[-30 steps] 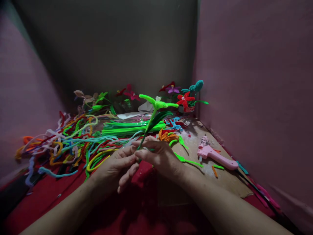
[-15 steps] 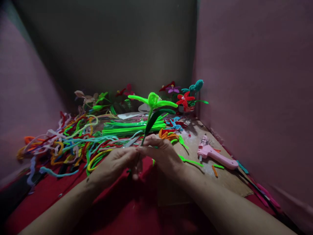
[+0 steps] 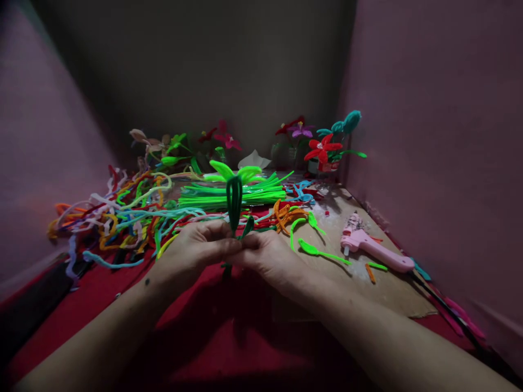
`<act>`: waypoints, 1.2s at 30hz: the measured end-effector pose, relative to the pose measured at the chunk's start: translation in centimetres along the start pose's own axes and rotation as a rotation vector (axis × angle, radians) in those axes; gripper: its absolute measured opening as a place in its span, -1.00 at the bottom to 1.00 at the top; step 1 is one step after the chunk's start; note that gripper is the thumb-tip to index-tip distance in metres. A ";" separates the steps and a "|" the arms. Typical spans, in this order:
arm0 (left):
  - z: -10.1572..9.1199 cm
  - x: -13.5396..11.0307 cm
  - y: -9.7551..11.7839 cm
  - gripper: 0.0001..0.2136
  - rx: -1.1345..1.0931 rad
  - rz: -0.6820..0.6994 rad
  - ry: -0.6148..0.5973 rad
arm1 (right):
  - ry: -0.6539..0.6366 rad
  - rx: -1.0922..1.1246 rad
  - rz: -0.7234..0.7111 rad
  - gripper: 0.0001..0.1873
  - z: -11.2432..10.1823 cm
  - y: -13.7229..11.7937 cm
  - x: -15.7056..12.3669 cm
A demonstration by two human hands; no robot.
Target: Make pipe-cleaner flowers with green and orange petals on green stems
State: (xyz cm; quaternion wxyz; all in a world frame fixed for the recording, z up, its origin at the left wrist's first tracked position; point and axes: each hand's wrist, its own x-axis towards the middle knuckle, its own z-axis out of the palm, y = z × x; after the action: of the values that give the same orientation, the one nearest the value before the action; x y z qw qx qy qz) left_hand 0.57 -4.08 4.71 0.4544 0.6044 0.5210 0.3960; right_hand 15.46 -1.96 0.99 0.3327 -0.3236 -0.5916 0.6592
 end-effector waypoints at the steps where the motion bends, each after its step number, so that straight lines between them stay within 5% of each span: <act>1: -0.1 -0.1 0.0 -0.78 -0.006 0.008 0.001 | -0.016 -0.009 0.004 -0.82 0.0 -0.1 0.0; 6: -0.8 -0.4 -0.2 -0.85 -0.118 0.053 -0.046 | -0.156 -0.054 0.032 -0.74 -0.4 -0.7 -0.1; 13: -2.0 -0.6 -0.7 -0.87 -0.175 0.061 -0.393 | -0.375 -0.040 -0.032 -0.74 -1.0 -0.7 -0.4; 23: -0.8 0.0 -0.7 -0.88 -0.154 0.003 -0.172 | -0.262 0.000 0.042 -0.73 -0.6 0.0 -0.1; 30: -1.3 -0.1 -1.0 -0.84 -0.352 -0.134 -0.385 | -0.480 -0.056 0.100 -0.80 -1.9 -0.5 -0.1; 36: -0.5 -0.1 -1.2 -0.66 -0.586 -0.098 -0.333 | -0.496 0.075 0.006 -0.83 -1.8 -0.2 0.0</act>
State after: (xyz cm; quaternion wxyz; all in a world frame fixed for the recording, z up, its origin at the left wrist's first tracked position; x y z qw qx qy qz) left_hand -0.27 -4.08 3.67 0.7061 0.4789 0.3321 0.4023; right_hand 16.93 -0.96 1.02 0.1873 -0.1410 -0.6292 0.7410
